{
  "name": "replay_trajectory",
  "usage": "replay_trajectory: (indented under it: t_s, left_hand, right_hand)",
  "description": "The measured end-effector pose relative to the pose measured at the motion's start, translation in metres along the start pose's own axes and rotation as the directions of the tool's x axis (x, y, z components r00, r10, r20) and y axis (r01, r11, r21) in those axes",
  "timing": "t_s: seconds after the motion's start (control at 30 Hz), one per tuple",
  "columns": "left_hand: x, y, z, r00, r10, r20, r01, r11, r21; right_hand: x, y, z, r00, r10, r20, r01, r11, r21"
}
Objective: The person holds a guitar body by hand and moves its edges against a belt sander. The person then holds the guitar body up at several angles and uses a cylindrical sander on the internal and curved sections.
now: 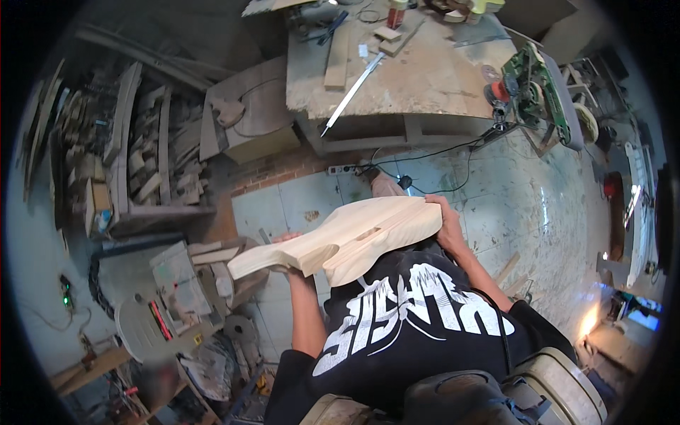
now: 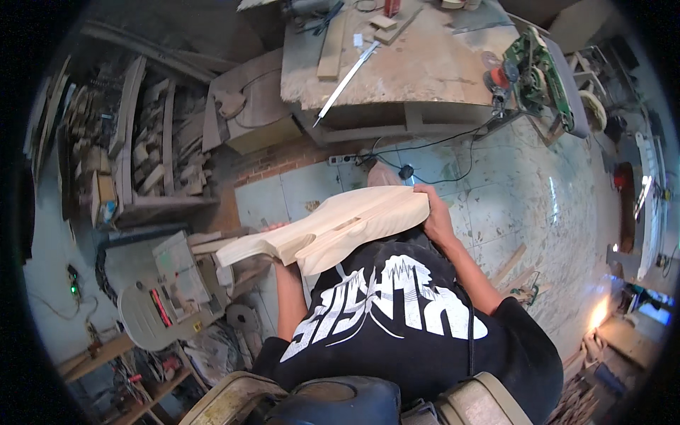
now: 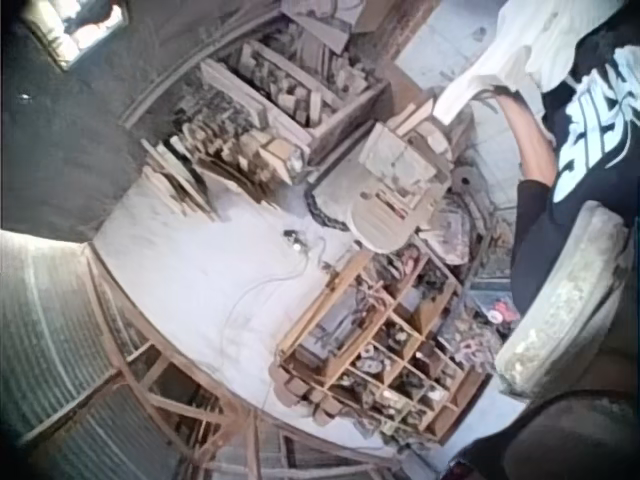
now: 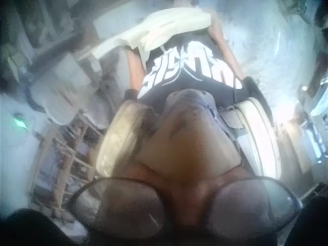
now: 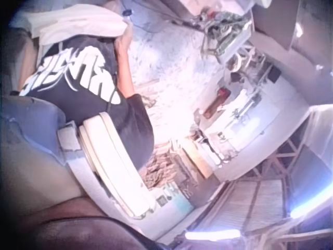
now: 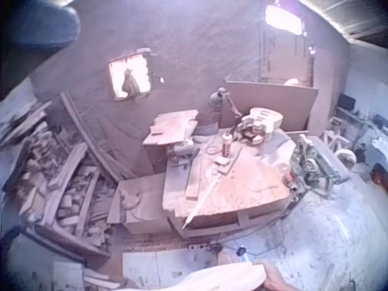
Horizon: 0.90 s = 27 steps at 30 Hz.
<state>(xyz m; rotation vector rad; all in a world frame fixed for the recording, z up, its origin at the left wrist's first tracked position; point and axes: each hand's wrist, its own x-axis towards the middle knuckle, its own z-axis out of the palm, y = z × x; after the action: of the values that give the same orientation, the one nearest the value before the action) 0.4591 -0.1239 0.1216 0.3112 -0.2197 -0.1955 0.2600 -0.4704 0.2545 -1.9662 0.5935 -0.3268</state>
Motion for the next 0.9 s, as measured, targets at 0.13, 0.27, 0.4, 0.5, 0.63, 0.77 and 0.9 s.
replay_trajectory:
  t_s: [0.13,0.27,0.4,0.5,0.63,0.77,0.9]
  left_hand:
    - [0.009,-0.001,-0.002,0.999,-0.037,0.031,0.039,0.998,-0.055]
    - [0.022,-0.007,0.000,0.999,-0.039,0.034,0.040,0.998,-0.046]
    - [0.042,-0.020,0.000,0.998,-0.052,0.030,0.054,0.995,-0.080]
    - [0.066,-0.019,0.001,0.978,-0.106,-0.178,0.105,0.994,-0.016]
    - [0.129,-0.068,0.093,0.750,-0.134,-0.648,0.236,0.969,0.073]
    - [0.185,-0.143,0.205,0.816,-0.281,-0.506,0.464,0.839,0.283]
    - [0.235,-0.245,0.205,0.815,-0.465,-0.346,0.580,0.642,0.502]
  right_hand:
    - [0.006,-0.005,-0.001,0.999,-0.033,-0.019,0.033,0.999,-0.021]
    - [0.006,-0.007,-0.005,0.998,-0.042,-0.045,0.041,0.999,-0.024]
    - [0.006,0.003,-0.010,0.998,0.017,-0.059,-0.020,0.999,-0.037]
    - [0.016,0.011,-0.015,0.995,-0.022,-0.095,0.017,0.999,-0.048]
    - [0.029,0.027,-0.039,0.977,-0.056,-0.206,0.048,0.998,-0.046]
    - [0.049,0.033,-0.060,0.932,0.150,-0.330,-0.139,0.989,0.057]
    - [0.072,0.091,-0.067,0.843,0.342,-0.415,-0.252,0.933,0.257]
